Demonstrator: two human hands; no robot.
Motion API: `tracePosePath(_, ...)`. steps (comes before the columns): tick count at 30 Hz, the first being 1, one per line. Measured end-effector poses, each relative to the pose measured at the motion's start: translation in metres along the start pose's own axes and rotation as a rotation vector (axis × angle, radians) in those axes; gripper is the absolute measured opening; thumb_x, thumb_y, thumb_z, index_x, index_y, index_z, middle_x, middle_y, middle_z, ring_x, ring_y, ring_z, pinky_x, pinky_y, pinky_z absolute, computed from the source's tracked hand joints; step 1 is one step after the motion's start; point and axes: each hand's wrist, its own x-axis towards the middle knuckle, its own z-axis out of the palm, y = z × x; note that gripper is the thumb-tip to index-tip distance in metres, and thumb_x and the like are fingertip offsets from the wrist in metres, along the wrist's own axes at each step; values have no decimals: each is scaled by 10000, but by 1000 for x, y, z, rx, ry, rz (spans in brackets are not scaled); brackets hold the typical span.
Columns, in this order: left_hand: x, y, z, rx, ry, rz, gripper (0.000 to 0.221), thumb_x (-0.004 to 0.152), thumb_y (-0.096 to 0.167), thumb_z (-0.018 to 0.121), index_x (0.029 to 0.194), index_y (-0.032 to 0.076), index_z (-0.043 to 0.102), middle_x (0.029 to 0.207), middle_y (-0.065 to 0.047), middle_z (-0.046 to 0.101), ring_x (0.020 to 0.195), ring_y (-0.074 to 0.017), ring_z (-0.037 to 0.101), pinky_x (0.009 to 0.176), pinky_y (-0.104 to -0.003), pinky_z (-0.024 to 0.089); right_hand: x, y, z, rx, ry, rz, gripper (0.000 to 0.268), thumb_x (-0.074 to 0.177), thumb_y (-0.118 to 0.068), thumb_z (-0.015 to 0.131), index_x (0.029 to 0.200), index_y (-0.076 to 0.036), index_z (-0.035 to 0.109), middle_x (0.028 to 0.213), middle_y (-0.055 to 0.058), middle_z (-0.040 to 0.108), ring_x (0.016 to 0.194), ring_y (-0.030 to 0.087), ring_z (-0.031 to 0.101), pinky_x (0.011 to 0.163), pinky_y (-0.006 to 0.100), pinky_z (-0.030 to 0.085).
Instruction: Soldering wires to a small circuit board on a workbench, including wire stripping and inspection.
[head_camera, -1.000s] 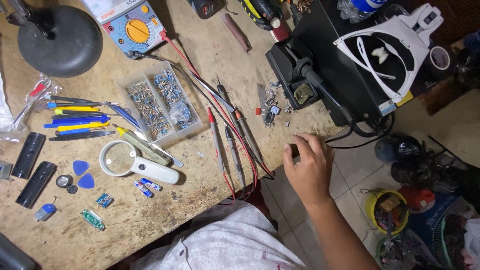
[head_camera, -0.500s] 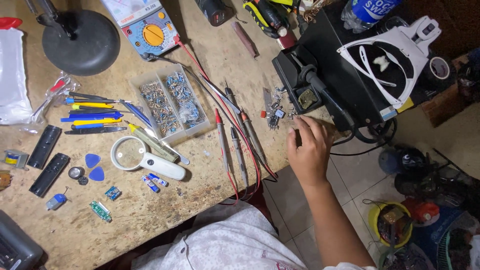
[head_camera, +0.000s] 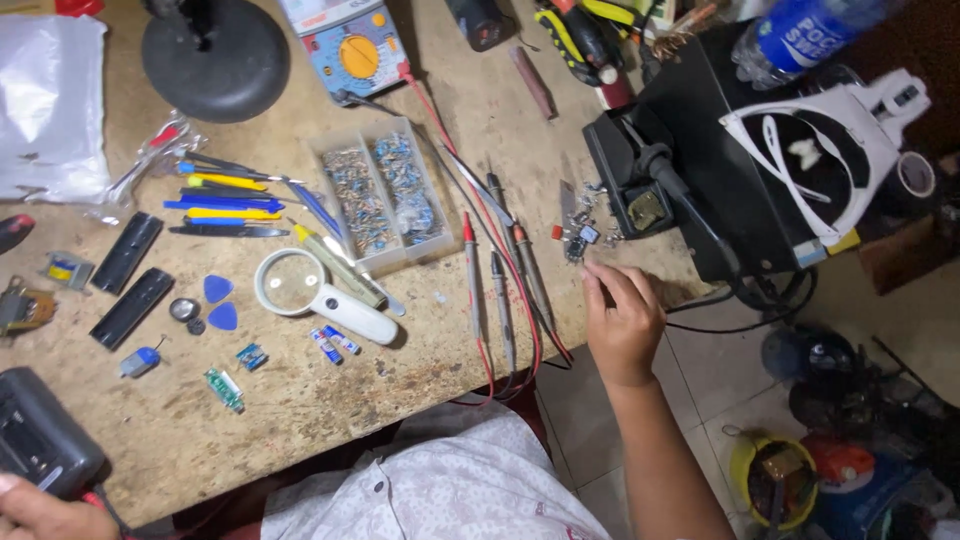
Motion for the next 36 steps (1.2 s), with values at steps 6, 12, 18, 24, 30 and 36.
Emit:
tracePosePath(6, 50, 68, -43, -315, -84, -37, 178, 1164, -118, 515, 1251, -242, 421, 1172, -477, 605, 975, -551, 614, 880, -567, 482, -11, -1, 7, -34, -63, 54, 471, 1013, -152, 793, 687, -55, 467, 643, 78, 452, 571, 297, 423, 594, 428, 352)
tracePosePath(12, 69, 94, -53, -374, -58, -163, 306, 1115, 56, 511, 1330, -158, 470, 1104, -343, 581, 907, -415, 616, 799, -477, 499, -36, 34, 16, -86, -49, 207, 365, 1232, -160, 520, 929, 41, 551, 802, 253, 562, 744, 480, 545, 680, 518, 381)
tracePosePath(18, 71, 95, -55, -360, -40, -200, 311, 1101, 144, 538, 1305, -88, 509, 1080, -257, 594, 863, -351, 613, 763, -451, 489, -7, -10, 17, 168, 21, 49, 523, 1042, 261, 547, 1477, 106, 300, 1205, 348, 387, 910, 461, 511, 772, 483, 486)
tracePosePath(24, 72, 96, -57, -387, -48, -228, 349, 1063, 180, 563, 1303, -68, 510, 1113, -229, 550, 882, -317, 581, 753, -410, 503, -9, -8, 23, 67, 63, 7, 369, 1029, 199, 609, 1344, 156, 421, 1217, 319, 385, 862, 416, 470, 692, 453, 432)
tracePosePath(30, 76, 98, -61, -410, -60, -224, 357, 1055, 202, 567, 1283, -68, 513, 1119, -215, 539, 913, -308, 567, 738, -394, 494, -11, -4, 22, 77, 29, -56, 195, 1085, 195, 582, 1245, 182, 472, 1226, 310, 401, 796, 397, 479, 723, 472, 452)
tracePosePath(36, 80, 96, -65, -409, -38, -178, 353, 1027, 195, 591, 1249, -72, 531, 1121, -208, 528, 960, -329, 541, 763, -403, 466, -16, 12, 28, 64, 34, -44, 94, 1067, 185, 597, 1151, 178, 557, 1219, 280, 458, 755, 339, 487, 630, 402, 419)
